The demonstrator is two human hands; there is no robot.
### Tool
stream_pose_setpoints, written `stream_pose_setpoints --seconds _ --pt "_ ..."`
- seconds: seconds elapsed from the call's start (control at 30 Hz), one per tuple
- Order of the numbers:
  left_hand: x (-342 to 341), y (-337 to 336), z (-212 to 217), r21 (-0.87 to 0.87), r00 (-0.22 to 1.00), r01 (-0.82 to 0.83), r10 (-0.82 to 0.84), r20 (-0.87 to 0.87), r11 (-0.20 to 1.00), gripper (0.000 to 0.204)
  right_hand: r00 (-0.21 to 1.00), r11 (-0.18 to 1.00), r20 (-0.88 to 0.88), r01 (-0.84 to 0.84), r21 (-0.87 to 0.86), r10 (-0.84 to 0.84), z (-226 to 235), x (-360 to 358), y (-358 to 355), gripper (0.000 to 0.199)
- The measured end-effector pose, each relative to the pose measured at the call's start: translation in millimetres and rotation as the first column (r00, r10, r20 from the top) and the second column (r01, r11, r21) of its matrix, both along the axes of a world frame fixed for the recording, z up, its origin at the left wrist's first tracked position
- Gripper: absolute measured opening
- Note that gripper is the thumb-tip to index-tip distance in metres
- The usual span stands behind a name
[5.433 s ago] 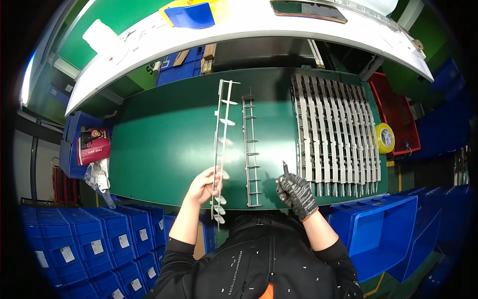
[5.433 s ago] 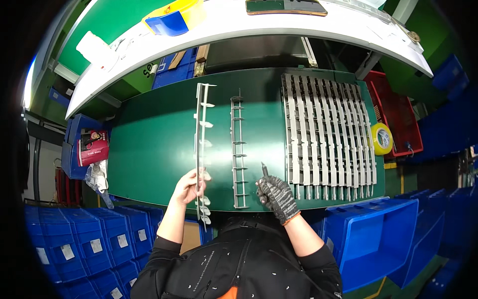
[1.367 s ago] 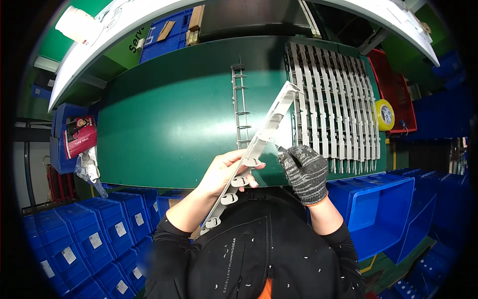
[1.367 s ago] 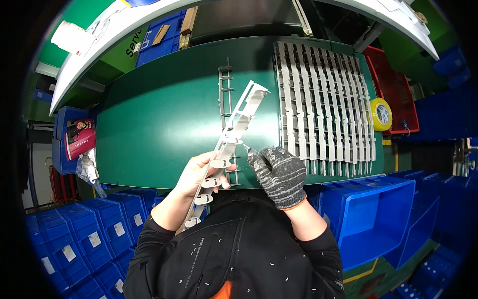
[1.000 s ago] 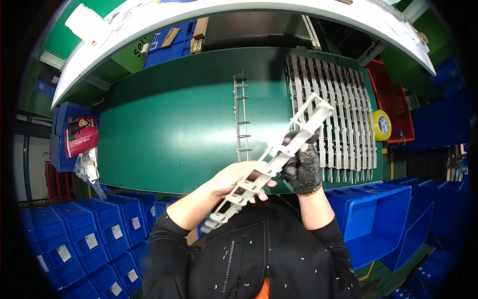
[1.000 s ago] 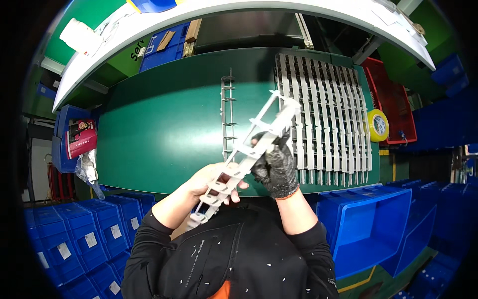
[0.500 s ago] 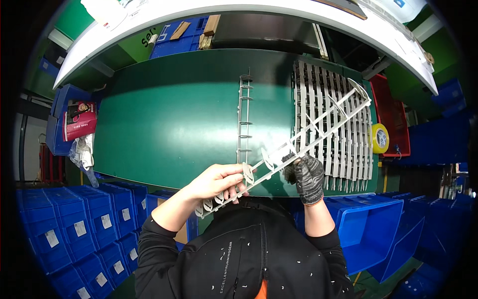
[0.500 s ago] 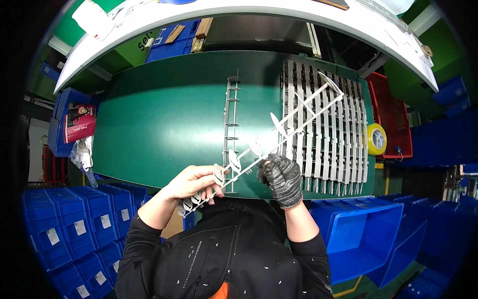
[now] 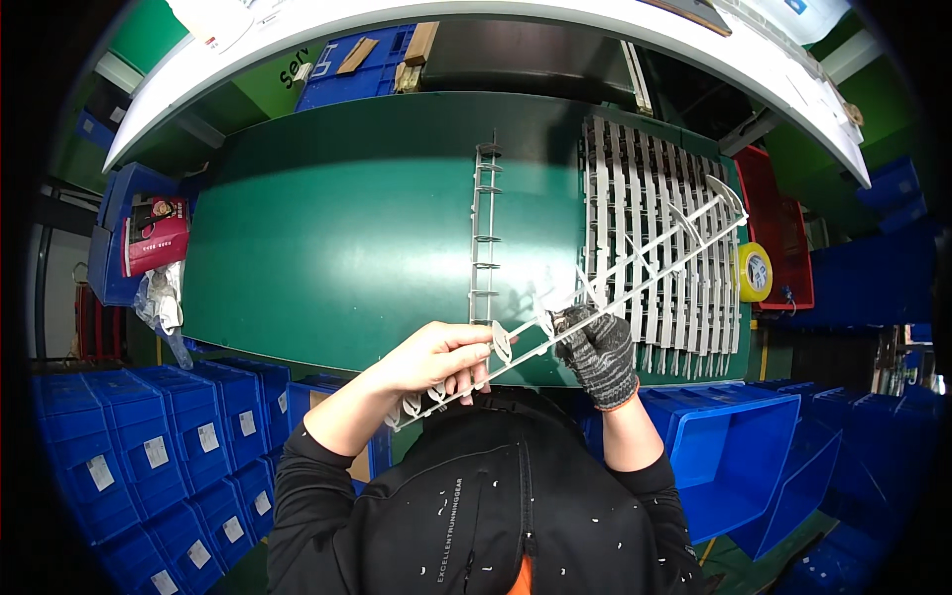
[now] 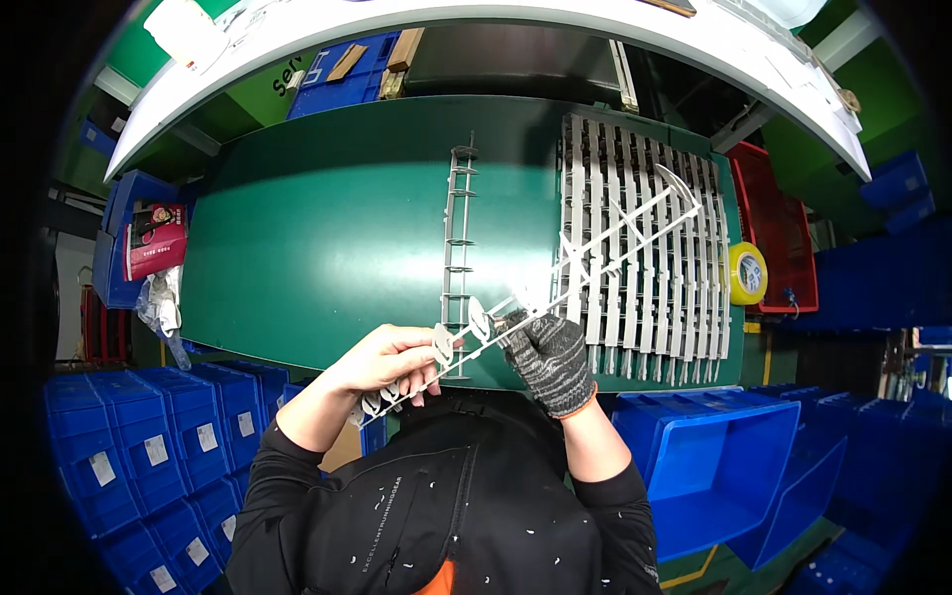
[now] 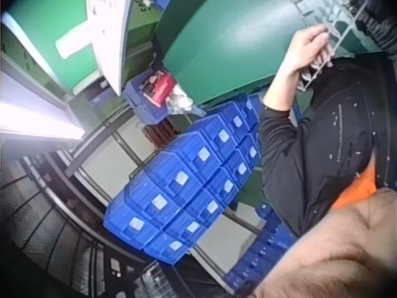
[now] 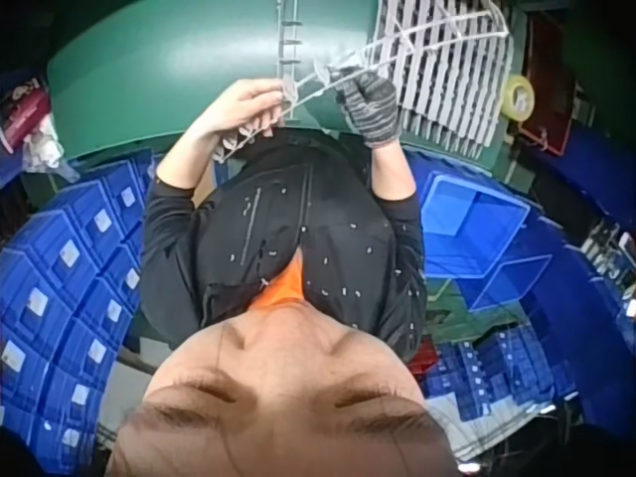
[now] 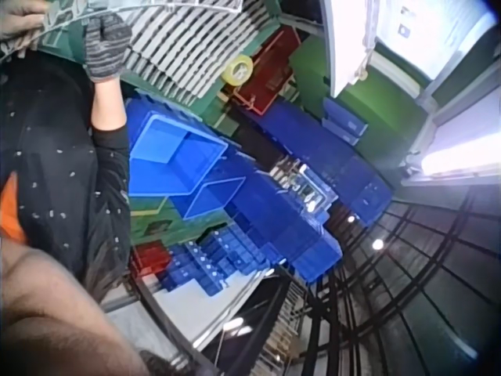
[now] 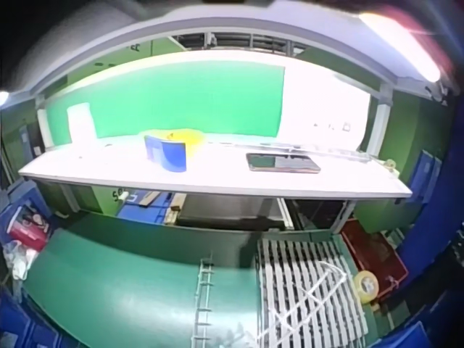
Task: The person trims excess plastic from molded parts using a small blade, aligns and stacks them on the workbench, and then packs the stacked parts into a blue plastic bin before continuing to trim more parts.
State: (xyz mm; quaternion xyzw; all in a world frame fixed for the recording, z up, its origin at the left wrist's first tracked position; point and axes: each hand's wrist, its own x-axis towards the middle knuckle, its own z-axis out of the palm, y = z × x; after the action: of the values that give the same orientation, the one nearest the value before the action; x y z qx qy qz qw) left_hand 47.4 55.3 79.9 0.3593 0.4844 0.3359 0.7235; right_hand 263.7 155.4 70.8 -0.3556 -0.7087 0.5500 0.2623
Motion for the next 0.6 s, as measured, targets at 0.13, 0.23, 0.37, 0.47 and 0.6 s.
stream_pose_setpoints --seconds 0.13,0.23,0.37,0.47,0.6 --pt "-1.5 -3.8 -9.7 0.018 0.996 -0.069 0.068 0.06 0.997 0.024 0.992 0.967 -0.055 0.096 -0.234 -0.111 -12.2 0.6 -2.7 0.022" --pt "0.9 -4.3 -24.4 0.079 0.978 -0.176 0.166 0.127 0.981 0.02 0.914 0.788 -0.099 0.279 -0.549 -0.393 -22.0 3.1 -5.0 0.026" --pt "7.5 -4.7 -30.8 0.118 0.939 -0.264 0.227 0.257 0.957 0.016 0.92 0.829 -0.039 0.332 -0.449 -0.39 -21.1 2.0 -11.2 0.022" --pt "6.8 -4.1 -32.7 0.152 0.972 -0.199 0.174 0.16 0.968 0.012 0.997 0.992 0.066 0.03 0.122 -0.038 0.8 -8.9 -14.2 0.015" --pt "10.4 -6.8 -29.4 0.291 0.978 -0.151 0.187 -0.097 0.945 0.012 0.977 0.952 0.196 0.02 0.305 -0.083 4.4 -20.5 -4.1 0.014"
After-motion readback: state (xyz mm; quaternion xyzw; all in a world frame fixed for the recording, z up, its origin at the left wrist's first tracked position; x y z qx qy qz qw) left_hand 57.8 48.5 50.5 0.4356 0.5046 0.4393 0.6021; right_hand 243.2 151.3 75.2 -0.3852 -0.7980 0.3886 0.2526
